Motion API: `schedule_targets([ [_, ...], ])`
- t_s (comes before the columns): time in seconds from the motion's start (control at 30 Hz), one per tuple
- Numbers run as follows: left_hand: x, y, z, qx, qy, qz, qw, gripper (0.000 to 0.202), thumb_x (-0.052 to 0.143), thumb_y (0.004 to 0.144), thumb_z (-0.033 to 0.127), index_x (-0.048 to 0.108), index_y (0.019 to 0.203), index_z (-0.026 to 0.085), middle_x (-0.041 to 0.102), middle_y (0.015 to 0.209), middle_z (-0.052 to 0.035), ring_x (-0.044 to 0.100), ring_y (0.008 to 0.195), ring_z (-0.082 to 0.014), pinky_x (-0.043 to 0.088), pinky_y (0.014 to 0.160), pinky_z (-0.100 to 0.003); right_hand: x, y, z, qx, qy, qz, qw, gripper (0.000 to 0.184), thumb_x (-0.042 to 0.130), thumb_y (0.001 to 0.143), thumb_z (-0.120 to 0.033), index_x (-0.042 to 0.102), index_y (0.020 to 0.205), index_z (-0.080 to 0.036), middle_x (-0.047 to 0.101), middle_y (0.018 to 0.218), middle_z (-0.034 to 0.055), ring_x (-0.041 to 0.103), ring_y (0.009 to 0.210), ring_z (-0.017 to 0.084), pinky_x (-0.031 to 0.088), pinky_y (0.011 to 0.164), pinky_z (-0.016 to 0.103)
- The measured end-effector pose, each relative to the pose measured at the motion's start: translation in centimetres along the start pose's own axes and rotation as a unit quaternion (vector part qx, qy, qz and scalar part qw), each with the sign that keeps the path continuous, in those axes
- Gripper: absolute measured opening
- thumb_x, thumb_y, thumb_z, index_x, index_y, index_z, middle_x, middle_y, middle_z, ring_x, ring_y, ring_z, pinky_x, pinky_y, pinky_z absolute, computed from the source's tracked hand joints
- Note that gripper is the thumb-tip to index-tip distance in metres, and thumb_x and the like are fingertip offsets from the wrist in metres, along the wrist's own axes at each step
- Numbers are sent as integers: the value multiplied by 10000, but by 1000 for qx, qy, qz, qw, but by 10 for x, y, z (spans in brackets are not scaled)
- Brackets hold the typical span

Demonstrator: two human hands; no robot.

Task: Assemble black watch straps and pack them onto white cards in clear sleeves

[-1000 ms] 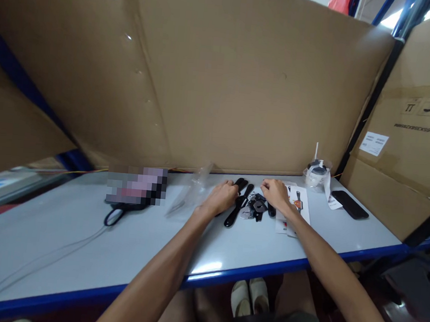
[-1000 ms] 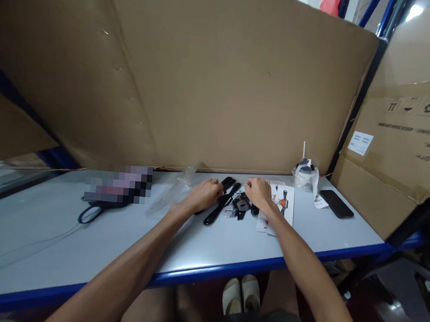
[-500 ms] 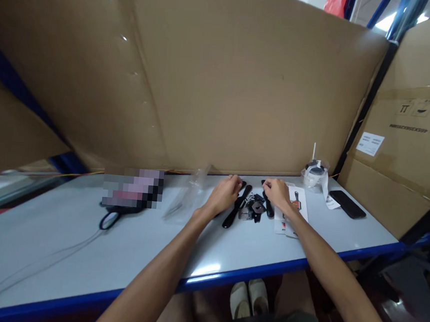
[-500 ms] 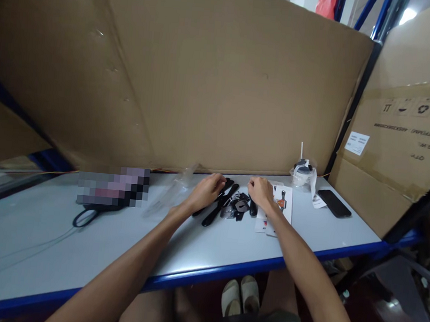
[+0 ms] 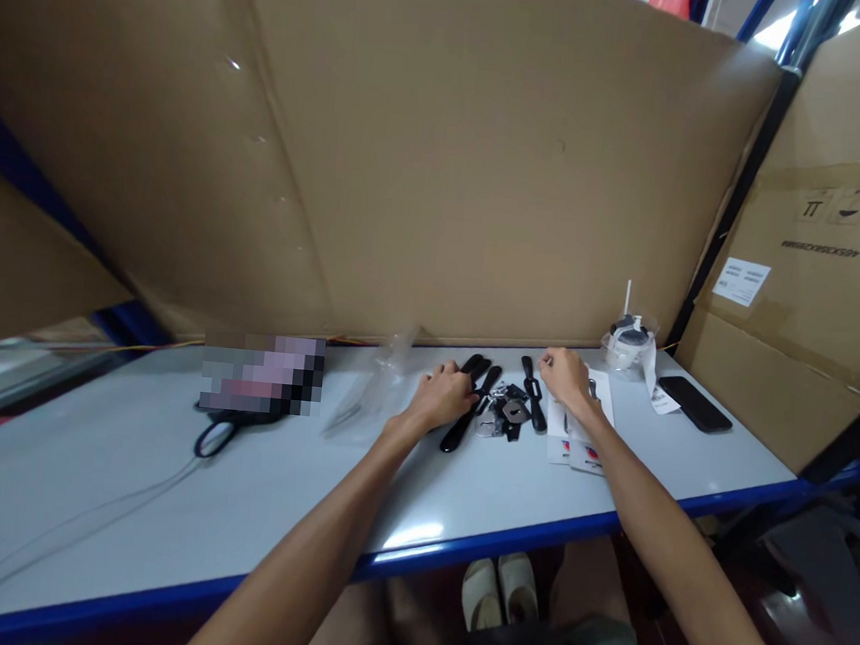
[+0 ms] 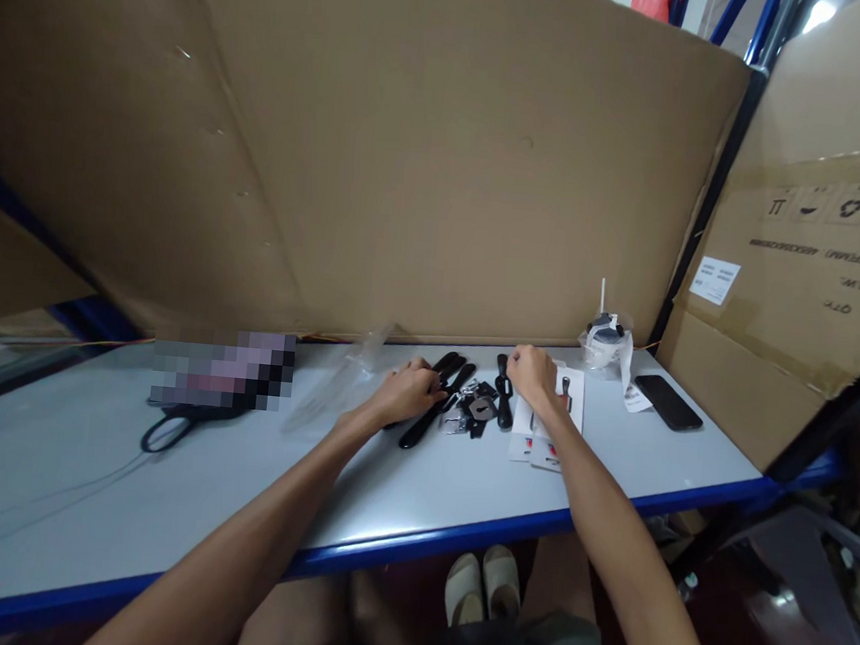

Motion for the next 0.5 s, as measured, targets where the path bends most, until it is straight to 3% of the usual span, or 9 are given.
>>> schedule_targets([
  [0.17,-2,3,-3,-20,16,40,999,353,465,968,275,766,1080,130,589,1333,-223,548,1275,-384,465,1014,-499,3,-2,-5,-12,7,-13,1000,266,544,960,-250,801,1026,-254,807,1033,75,745,980,228,467,766,263],
  [0.27,-1,4,-11,-50,7,37,998,384,425,990,265,735,1143,99,585,1323,-235,597,1216,-370,484,985,-472,5,-3,-6,-21,5,-24,999,271,541,959,-237,801,1032,-252,805,1029,77,741,970,219,465,763,255],
  [0.37,0,6,-14,-59,-10,37,998,378,419,1000,276,706,1172,101,592,1299,-226,641,1148,-347,496,961,-445,7,-3,-8,-30,6,-28,999,278,534,960,-224,800,1037,-251,804,1023,73,737,965,206,457,760,245],
  [0.5,0,5,-13,-61,-8,61,996,371,437,1002,297,668,1219,105,591,1305,-230,611,1206,-363,487,983,-458,7,-5,-10,-27,3,-30,999,271,538,961,-232,799,1030,-245,804,1028,76,738,958,206,444,739,245],
])
Point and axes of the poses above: each hand's wrist, its own y-axis towards the middle knuckle, its own x-axis out of the palm, z = x × y, the point moved 9 cm from there along y, towards the middle knuckle
